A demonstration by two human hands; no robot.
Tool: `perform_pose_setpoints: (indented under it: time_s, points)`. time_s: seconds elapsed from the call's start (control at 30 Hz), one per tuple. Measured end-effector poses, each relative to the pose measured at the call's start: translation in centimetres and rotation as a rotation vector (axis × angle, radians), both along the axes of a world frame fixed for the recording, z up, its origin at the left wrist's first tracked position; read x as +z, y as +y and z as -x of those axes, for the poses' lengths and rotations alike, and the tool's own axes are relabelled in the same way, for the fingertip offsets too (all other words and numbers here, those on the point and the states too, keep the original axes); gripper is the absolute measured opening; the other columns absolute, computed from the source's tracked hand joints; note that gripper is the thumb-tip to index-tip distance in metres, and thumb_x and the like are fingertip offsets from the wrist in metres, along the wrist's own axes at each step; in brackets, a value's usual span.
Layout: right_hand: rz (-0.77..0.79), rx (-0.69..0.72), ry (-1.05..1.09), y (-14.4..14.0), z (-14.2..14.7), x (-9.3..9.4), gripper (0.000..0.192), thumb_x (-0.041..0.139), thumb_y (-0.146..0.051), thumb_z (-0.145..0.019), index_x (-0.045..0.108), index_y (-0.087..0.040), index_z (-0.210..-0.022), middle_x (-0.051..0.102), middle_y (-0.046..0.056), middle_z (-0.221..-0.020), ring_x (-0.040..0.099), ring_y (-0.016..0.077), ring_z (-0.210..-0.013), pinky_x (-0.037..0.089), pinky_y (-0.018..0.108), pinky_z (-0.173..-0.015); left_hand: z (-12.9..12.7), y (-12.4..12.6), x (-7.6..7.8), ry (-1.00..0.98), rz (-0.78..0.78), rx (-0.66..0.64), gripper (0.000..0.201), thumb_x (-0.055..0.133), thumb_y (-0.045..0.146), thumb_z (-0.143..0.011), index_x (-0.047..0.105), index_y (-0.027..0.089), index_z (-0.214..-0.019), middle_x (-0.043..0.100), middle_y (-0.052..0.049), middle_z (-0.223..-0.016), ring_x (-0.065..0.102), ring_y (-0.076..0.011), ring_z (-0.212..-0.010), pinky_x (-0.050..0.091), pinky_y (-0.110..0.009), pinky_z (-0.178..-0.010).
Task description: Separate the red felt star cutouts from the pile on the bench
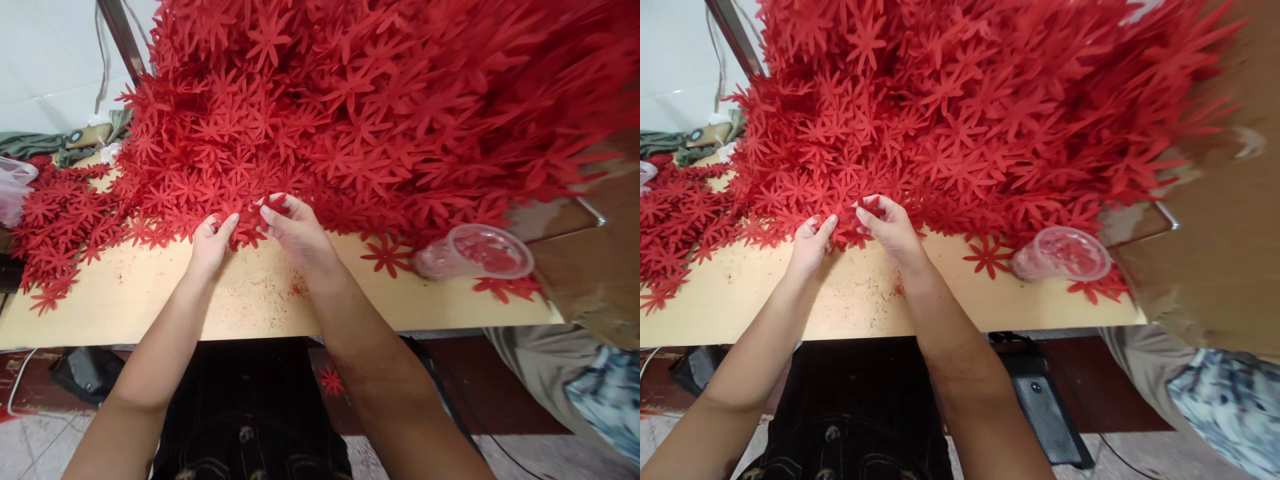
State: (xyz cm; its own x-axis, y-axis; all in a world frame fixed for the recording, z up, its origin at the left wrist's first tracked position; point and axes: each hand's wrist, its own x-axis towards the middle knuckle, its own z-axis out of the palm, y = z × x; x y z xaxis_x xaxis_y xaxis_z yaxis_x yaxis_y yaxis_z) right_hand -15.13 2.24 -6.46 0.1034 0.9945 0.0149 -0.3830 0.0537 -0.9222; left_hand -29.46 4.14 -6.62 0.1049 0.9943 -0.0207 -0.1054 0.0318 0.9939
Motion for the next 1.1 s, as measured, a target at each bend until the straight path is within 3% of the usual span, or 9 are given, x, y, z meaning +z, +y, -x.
perform_pose_setpoints:
  time_s: [0.13,0.27,0.43,0.57,0.67,0.73,0.8,0.93,1.1]
  points:
    - [-0.065,0.068,-0.065,-0.4,0.6,0.1,0.036,0.079,-0.049,-0.055,0.060,-0.023,-0.072,0.067,-0.001,-0.084,0.060,0.0097,-0.071,0.052,0.027,-0.068,-0.2,0.0,0.0,-0.029,0.011,-0.010,0.045,0.079,0.049,-0.062,0.045,0.019,-0.058,0.042,0.010,-0.040,0.033,-0.0037,-0.036,0.025,-0.021,-0.039]
    - [-0.040,0.084,-0.117,-0.2,1.2,-0.2,0.032,0.080,-0.043,-0.054,0.061,-0.021,-0.065,0.064,-0.003,-0.070,0.056,0.0091,-0.061,0.051,0.027,-0.063,-0.1,-0.1,0.0,-0.020,0.017,-0.043,0.044,0.075,0.055,-0.064,0.050,0.019,-0.061,0.044,0.008,-0.040,0.034,-0.0040,-0.035,0.027,-0.021,-0.038]
    - [-0.020,-0.251,-0.136,1.0,0.1,-1.0,0.015,0.072,-0.028,-0.065,0.062,-0.019,-0.072,0.061,-0.004,-0.065,0.053,0.0074,-0.058,0.049,0.025,-0.063,0.1,0.1,-0.2,-0.027,-0.044,-0.080,0.043,0.074,0.051,-0.069,0.049,0.019,-0.056,0.046,0.007,-0.041,0.040,-0.0039,-0.038,0.036,-0.019,-0.043]
    - [0.044,-0.383,-0.125,1.5,-1.3,-1.2,0.010,0.066,-0.018,-0.067,0.059,-0.019,-0.074,0.065,-0.002,-0.079,0.054,0.0064,-0.061,0.049,0.024,-0.063,0.3,0.7,-0.8,-0.058,-0.027,-0.005,0.028,0.073,0.037,-0.074,0.063,0.022,-0.095,0.070,-0.002,-0.082,0.068,-0.0117,-0.075,0.052,-0.023,-0.066]
    - [0.046,-0.366,-0.112,1.6,-1.4,-1.2,0.011,0.065,-0.019,-0.068,0.055,-0.020,-0.071,0.066,0.000,-0.090,0.055,0.0075,-0.065,0.051,0.024,-0.062,0.5,0.9,-1.3,0.001,-0.150,0.055,0.047,0.073,0.034,-0.075,0.059,0.026,-0.119,0.061,-0.008,-0.130,0.054,-0.0216,-0.126,0.050,-0.032,-0.095]
    - [0.047,-0.371,-0.116,1.6,-1.2,-1.4,0.010,0.064,-0.021,-0.069,0.055,-0.020,-0.073,0.065,0.001,-0.088,0.056,0.0089,-0.067,0.052,0.025,-0.062,0.7,0.8,-1.5,0.097,-0.288,0.079,0.048,0.073,0.035,-0.074,0.061,0.027,-0.120,0.045,-0.007,-0.148,0.036,-0.0254,-0.141,0.041,-0.037,-0.107]
    - [0.038,-0.387,-0.143,1.7,-1.0,-1.7,0.010,0.064,-0.023,-0.071,0.055,-0.020,-0.074,0.063,0.000,-0.082,0.055,0.0092,-0.065,0.051,0.025,-0.059,1.0,0.7,-1.6,0.222,-0.423,0.108,0.043,0.071,0.037,-0.076,0.064,0.027,-0.117,0.037,-0.006,-0.154,0.031,-0.0265,-0.144,0.033,-0.040,-0.114]
    - [-0.041,-0.364,-0.280,1.9,-0.8,-2.6,0.016,0.062,-0.035,-0.076,0.057,-0.019,-0.076,0.057,-0.001,-0.069,0.052,0.0102,-0.061,0.049,0.028,-0.060,1.2,0.3,-1.4,0.496,-0.636,0.172,0.036,0.060,0.043,-0.084,0.066,0.027,-0.115,0.045,-0.007,-0.149,0.038,-0.0262,-0.141,0.022,-0.048,-0.118]
    - [-0.202,-0.482,-0.661,1.5,-0.2,-3.1,0.021,0.062,-0.038,-0.079,0.060,-0.018,-0.074,0.057,0.007,-0.093,0.056,0.0189,-0.091,0.048,0.042,-0.090,0.9,-0.3,-0.9,0.711,-0.744,0.165,0.036,0.051,0.047,-0.088,0.066,0.027,-0.114,0.057,-0.008,-0.138,0.048,-0.0251,-0.132,0.025,-0.052,-0.114]
